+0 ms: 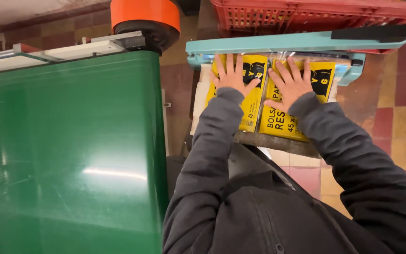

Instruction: Folding plastic trash bags and inserting them into plastic packaging sleeves.

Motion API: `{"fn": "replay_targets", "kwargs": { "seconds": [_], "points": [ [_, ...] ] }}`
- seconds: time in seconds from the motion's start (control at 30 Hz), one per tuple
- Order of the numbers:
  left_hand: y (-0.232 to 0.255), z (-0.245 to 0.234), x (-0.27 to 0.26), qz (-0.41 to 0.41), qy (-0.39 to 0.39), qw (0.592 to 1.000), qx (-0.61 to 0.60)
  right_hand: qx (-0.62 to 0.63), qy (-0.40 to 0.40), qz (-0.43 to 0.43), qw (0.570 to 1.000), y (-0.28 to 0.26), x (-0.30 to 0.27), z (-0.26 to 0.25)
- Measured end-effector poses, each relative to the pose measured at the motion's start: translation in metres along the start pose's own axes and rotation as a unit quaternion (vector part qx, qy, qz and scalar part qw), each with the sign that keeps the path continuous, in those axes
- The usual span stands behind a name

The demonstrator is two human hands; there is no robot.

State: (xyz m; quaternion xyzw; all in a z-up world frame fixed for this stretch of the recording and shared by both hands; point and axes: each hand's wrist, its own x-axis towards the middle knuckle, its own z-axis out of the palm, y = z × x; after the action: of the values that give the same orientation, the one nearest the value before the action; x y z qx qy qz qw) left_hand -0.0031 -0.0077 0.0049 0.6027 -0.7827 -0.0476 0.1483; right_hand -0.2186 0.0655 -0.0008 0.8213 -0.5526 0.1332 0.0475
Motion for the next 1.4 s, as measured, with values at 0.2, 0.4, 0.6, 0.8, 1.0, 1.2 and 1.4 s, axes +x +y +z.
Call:
{"fn": "replay_targets", "kwargs": {
  "seconds": [0.2,0.4,0.6,0.8,1.0,1.2,1.4],
  "points": [
    [0.002,-0.026,0.005,-0.065,-0.093,0.993,0.014,-0.008,0.063,-0.026,0.998,-0.004,0.0,-0.03],
    [0.045,0.028,-0.048,0.1,-0.015,0.994,0.042,-0.074,0.24,-0.062,0.966,0.033,0.018,-0.139],
    [0.096,0.018,-0.06,0.192,-0.093,0.977,0.014,-0.14,0.075,0.013,0.987,0.109,0.042,-0.107],
    [0.095,0.017,-0.055,0.185,-0.073,0.98,-0.015,-0.107,-0.045,0.086,0.989,0.131,0.037,-0.047],
    [0.092,0.025,-0.061,0.171,-0.081,0.981,-0.034,-0.009,-0.02,0.079,0.997,0.149,0.023,-0.012],
    [0.081,0.009,-0.08,0.169,-0.169,0.97,-0.043,0.002,-0.05,0.089,0.995,0.146,0.016,-0.013],
    [0.026,0.018,-0.031,0.037,-0.087,0.995,-0.009,-0.011,-0.06,0.116,0.991,0.152,0.012,-0.004]
  ]
}}
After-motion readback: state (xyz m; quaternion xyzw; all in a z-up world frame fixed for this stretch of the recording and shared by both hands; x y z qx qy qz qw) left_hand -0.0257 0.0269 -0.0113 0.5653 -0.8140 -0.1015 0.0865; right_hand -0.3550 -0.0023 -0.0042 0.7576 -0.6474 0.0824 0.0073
